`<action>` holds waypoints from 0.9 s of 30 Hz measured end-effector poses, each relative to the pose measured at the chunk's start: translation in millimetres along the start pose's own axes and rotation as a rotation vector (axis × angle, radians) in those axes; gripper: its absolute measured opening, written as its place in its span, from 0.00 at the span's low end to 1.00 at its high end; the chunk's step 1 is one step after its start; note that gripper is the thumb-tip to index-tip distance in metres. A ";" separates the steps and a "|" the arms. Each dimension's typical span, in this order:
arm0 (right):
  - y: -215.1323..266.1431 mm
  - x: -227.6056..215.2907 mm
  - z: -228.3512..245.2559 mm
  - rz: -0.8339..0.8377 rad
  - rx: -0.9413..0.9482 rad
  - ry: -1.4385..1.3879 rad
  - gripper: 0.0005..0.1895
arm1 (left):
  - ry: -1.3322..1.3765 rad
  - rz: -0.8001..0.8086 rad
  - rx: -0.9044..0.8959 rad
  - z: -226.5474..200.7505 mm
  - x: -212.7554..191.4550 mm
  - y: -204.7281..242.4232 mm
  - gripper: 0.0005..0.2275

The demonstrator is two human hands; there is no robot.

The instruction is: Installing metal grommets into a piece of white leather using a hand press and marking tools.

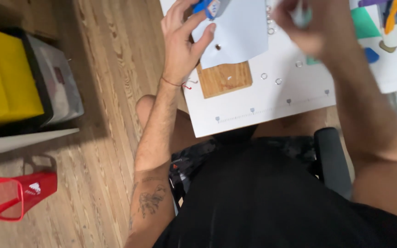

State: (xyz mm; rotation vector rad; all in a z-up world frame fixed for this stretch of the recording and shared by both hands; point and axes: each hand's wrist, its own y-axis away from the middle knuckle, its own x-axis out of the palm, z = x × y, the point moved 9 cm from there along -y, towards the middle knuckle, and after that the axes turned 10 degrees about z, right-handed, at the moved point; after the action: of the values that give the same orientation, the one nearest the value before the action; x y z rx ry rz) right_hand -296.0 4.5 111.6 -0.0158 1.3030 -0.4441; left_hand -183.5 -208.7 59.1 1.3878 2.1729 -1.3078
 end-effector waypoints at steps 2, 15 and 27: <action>31.4 -1.8 8.6 0.087 0.136 -0.208 0.03 | 0.052 -0.043 0.036 -0.7 1.0 -3.5 0.07; 144.3 67.0 60.8 0.131 -0.088 0.154 0.22 | 0.066 -0.060 0.002 2.7 1.5 -3.0 0.08; 107.0 41.8 40.7 -0.293 -0.212 -0.083 0.03 | 0.139 -0.075 0.077 9.6 2.8 -6.7 0.10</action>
State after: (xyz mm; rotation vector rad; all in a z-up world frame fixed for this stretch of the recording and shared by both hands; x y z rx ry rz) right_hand -217.1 79.3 56.7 -0.4027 1.2649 -0.5466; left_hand -192.7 -215.5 55.7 1.4807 2.3078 -1.3724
